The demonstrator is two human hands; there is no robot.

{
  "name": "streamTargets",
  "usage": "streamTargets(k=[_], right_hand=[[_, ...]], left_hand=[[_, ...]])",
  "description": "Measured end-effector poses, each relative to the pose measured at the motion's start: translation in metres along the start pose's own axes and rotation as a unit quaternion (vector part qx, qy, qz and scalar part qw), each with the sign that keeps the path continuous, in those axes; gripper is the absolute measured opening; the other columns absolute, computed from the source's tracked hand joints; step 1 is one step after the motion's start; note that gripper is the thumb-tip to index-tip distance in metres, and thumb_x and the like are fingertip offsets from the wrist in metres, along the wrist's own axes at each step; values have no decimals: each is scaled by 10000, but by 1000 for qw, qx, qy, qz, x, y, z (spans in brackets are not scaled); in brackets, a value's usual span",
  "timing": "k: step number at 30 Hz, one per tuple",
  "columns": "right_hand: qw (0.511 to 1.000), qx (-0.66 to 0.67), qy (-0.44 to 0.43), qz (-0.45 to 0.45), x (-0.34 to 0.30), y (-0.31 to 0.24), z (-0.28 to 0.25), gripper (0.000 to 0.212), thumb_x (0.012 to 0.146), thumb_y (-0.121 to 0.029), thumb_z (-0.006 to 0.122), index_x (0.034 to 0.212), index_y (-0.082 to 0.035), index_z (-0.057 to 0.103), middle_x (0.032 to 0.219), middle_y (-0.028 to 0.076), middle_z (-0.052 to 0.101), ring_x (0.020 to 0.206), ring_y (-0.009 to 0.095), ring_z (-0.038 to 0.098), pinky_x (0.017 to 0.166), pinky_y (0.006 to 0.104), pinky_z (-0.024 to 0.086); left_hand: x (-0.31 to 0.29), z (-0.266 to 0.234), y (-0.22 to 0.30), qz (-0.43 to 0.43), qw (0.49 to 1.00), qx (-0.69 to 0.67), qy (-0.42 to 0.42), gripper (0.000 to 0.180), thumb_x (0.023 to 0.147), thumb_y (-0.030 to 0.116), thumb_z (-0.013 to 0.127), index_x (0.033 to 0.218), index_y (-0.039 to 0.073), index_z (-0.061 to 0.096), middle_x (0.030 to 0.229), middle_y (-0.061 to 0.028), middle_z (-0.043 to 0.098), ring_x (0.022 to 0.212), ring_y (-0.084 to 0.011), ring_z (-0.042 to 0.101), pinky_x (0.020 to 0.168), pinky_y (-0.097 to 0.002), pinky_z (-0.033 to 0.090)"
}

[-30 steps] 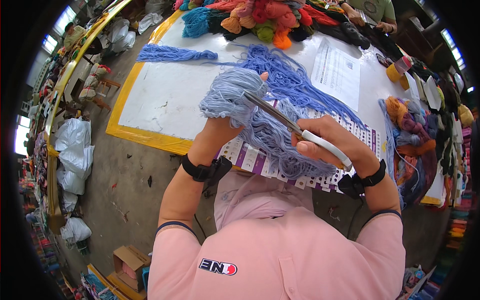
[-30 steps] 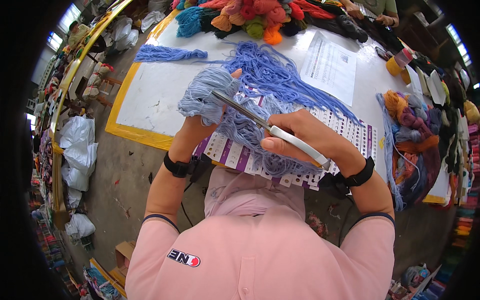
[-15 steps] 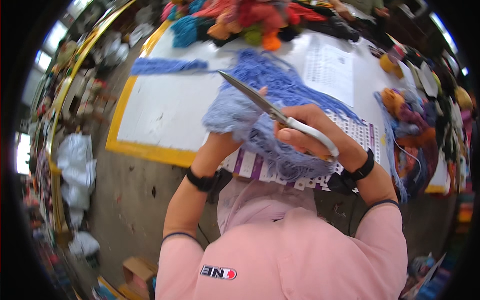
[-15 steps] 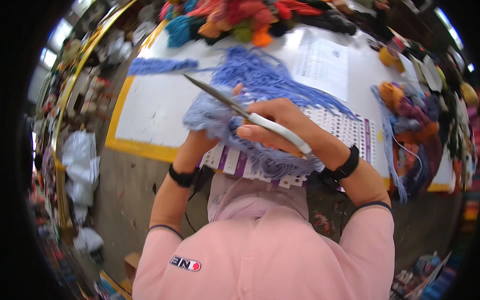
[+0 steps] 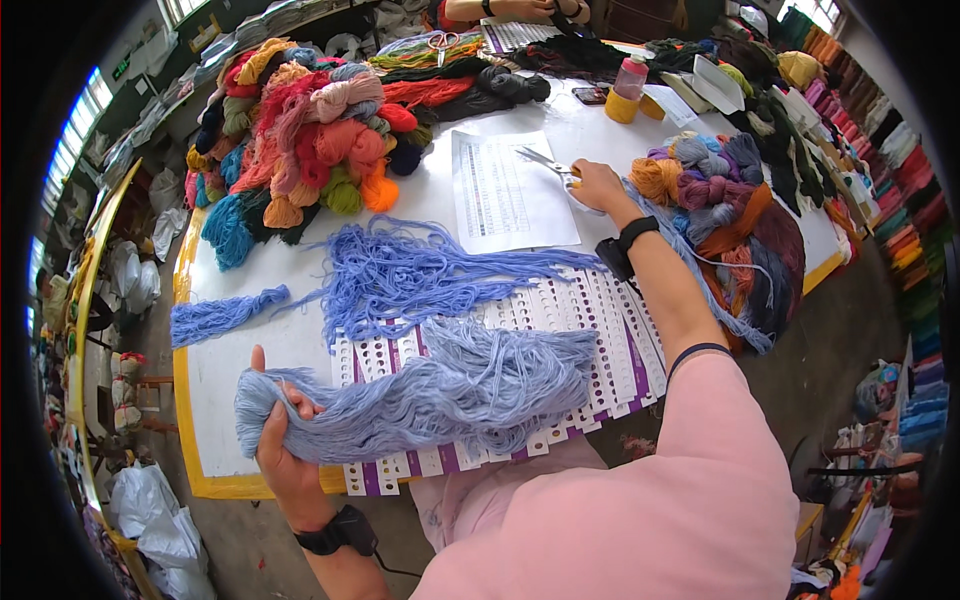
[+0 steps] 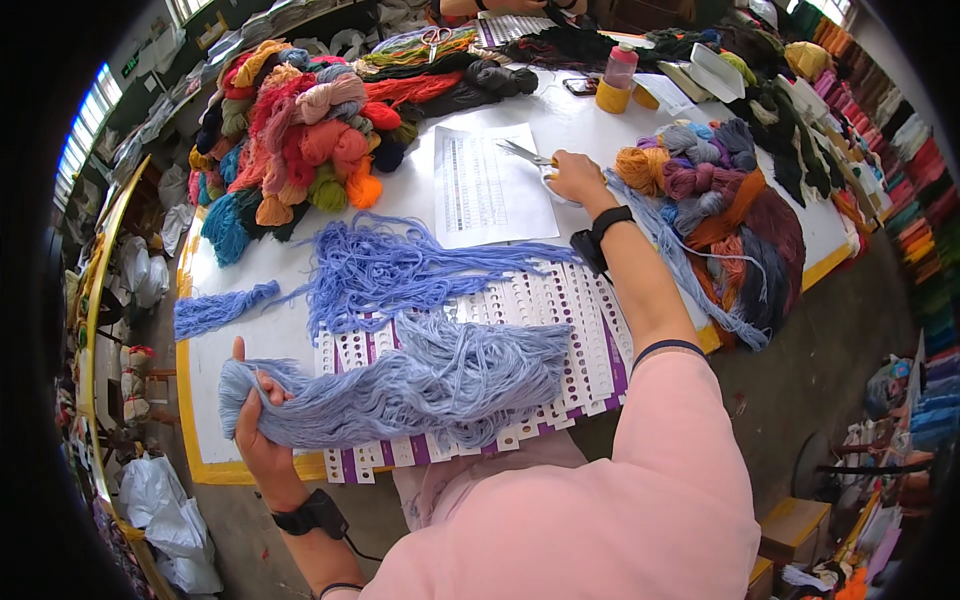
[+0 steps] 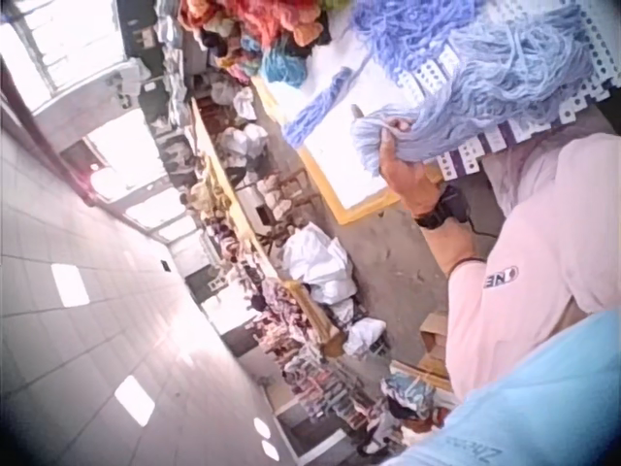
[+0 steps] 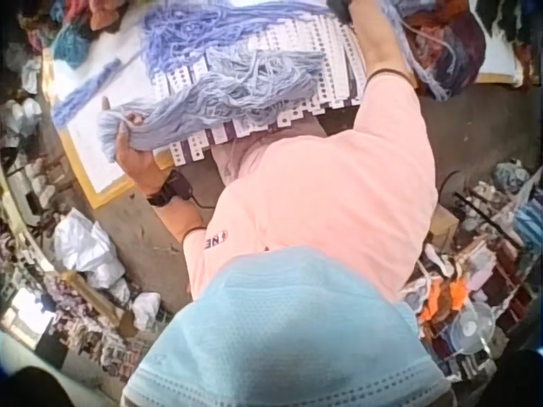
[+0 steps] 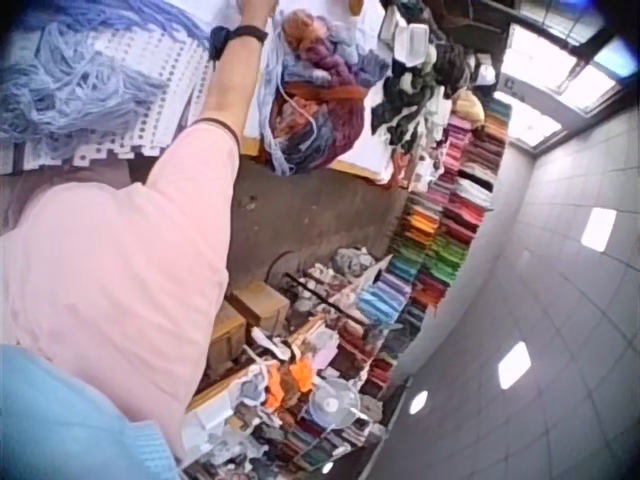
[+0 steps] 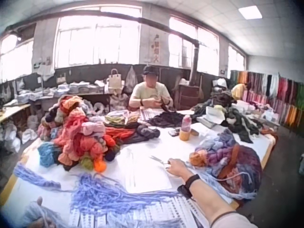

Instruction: The person organizes thread cards on the table, picks up a bundle of blue thread, and cuts it using scissors. They then pull individual strands from the bundle and thread them through the holes in the cards.

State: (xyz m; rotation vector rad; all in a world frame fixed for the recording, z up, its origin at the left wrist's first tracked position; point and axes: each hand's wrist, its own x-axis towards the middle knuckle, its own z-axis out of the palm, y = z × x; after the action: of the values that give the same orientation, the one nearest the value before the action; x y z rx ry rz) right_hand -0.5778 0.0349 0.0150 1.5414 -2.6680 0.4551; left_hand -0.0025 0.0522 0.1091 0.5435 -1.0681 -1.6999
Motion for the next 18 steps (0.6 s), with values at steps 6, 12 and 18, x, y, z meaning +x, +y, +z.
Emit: streamTargets(k=[6, 12, 18], right_hand=[[995, -34, -14, -89, 25, 44, 29, 341, 743, -137, 573, 1069, -73, 649, 992, 208, 668, 958, 394, 622, 872, 463, 486], [983, -146, -54, -94, 17, 52, 9, 360, 818, -127, 599, 1173, -69, 594, 1005, 216, 627, 988, 418, 586, 904, 484, 463], [955, 55, 80, -281, -19, -89, -15, 327, 824, -105, 669, 1139, -29, 626, 1116, 178, 637, 1068, 319, 601, 948, 412, 456]], left_hand=[[11, 3, -4, -37, 997, 10, 67, 709, 881, 13, 558, 1501, 35, 216, 987, -90, 597, 838, -177, 598, 827, -344, 509], [23, 8, -16, -65, 997, 41, -2, 812, 845, 6, 636, 1509, 36, 171, 1042, -122, 621, 916, -214, 627, 859, -367, 500], [16, 16, -20, -65, 993, 87, -55, 797, 858, 9, 617, 1508, 21, 156, 1115, -160, 600, 992, -253, 620, 909, -388, 481]])
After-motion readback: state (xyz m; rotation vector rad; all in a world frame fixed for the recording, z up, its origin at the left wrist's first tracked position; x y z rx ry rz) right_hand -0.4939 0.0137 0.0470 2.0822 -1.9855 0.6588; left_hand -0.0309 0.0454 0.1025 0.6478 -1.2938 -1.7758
